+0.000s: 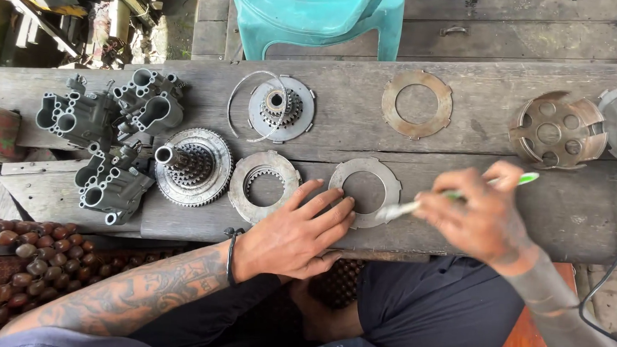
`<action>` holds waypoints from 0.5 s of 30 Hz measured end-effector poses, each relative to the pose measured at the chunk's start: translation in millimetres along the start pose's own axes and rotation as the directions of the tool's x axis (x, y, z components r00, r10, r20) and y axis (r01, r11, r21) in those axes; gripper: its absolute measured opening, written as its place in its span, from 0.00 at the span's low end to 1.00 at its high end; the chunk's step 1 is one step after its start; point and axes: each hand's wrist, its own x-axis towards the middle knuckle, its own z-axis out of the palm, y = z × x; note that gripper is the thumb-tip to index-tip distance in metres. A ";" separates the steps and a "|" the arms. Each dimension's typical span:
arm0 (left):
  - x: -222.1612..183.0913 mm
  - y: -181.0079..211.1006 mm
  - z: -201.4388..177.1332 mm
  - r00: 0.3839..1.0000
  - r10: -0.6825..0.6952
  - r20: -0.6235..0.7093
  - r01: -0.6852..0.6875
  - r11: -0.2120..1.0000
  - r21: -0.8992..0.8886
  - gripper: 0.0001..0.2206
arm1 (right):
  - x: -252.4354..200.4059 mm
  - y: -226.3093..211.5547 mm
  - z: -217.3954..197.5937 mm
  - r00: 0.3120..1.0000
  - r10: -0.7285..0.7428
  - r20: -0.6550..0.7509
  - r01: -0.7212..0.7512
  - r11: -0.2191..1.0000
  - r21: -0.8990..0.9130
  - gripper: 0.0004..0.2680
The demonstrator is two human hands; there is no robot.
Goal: Cleaning motorcycle clutch plates using a toothbrush and cleaning solution on a wooden workbench.
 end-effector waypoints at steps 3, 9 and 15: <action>8.4 -8.8 -7.8 0.998 -0.049 -0.035 0.046 0.995 -0.089 0.21 | 1.7 1.0 3.1 0.989 -0.148 0.029 0.142 0.980 0.142 0.04; 30.5 -38.0 0.4 0.980 -0.175 0.095 0.172 0.984 0.037 0.43 | 30.5 36.3 -7.5 0.997 0.041 0.070 -0.043 0.999 0.026 0.05; 50.6 -51.5 8.8 0.987 -0.106 0.122 0.102 0.994 0.042 0.50 | 48.9 69.5 -18.4 0.720 0.417 -0.554 -0.036 0.821 0.570 0.09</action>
